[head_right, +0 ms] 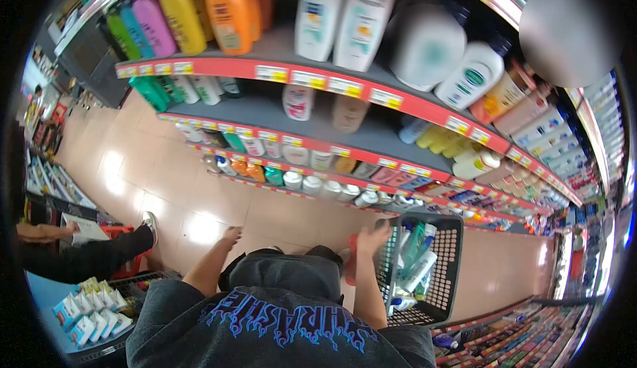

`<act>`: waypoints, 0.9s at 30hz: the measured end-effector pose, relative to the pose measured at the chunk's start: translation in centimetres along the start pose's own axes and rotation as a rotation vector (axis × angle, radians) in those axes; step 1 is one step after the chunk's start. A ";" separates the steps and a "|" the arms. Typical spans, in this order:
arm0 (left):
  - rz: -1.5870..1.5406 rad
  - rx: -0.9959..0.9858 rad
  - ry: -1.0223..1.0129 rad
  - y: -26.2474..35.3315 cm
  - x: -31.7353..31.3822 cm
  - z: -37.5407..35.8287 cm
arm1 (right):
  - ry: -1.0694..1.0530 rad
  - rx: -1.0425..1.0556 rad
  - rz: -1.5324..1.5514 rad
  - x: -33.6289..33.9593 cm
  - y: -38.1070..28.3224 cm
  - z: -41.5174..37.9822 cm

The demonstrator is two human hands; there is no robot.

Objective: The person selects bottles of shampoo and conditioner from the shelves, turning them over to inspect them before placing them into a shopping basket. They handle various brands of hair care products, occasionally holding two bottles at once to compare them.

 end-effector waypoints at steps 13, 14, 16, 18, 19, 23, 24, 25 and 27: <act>-0.590 0.367 0.460 -36.6 20.1 -7.2 | -1.295 0.739 -0.174 -23.8 -27.6 -21.9; -0.648 0.404 0.487 -37.4 18.2 -7.8 | -1.309 0.730 -0.180 -24.9 -28.6 -21.9; -0.791 0.486 0.518 -36.6 14.7 -8.7 | -1.335 0.701 -0.197 -26.7 -30.0 -21.7; -0.927 0.501 0.566 -33.8 13.4 -7.6 | -1.389 0.718 -0.199 -27.7 -33.1 -21.9; -0.975 0.475 0.588 -31.5 14.0 -6.2 | -1.361 0.740 -0.173 -28.9 -34.3 -21.7; -1.052 0.139 0.525 -16.0 22.7 1.2 | -1.294 0.804 -0.068 -31.8 -41.9 -21.0; -0.982 0.013 0.509 -12.1 25.6 3.6 | -1.306 0.785 -0.025 -32.0 -44.6 -21.1; -0.924 -0.088 0.485 -6.4 28.7 3.9 | -1.320 0.760 0.015 -32.4 -46.8 -21.2; -0.925 -0.427 0.489 5.9 35.2 3.0 | -1.266 0.827 0.107 -33.6 -51.1 -21.3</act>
Point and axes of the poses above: each hand's wrist, its own z-axis towards the middle knuckle, its own x-axis out of the back of the hand, y = z × x, the point moved 10 cm from there along z, towards the middle knuckle, and after that the axes turned 1 degree about y, right-handed, at the moved point
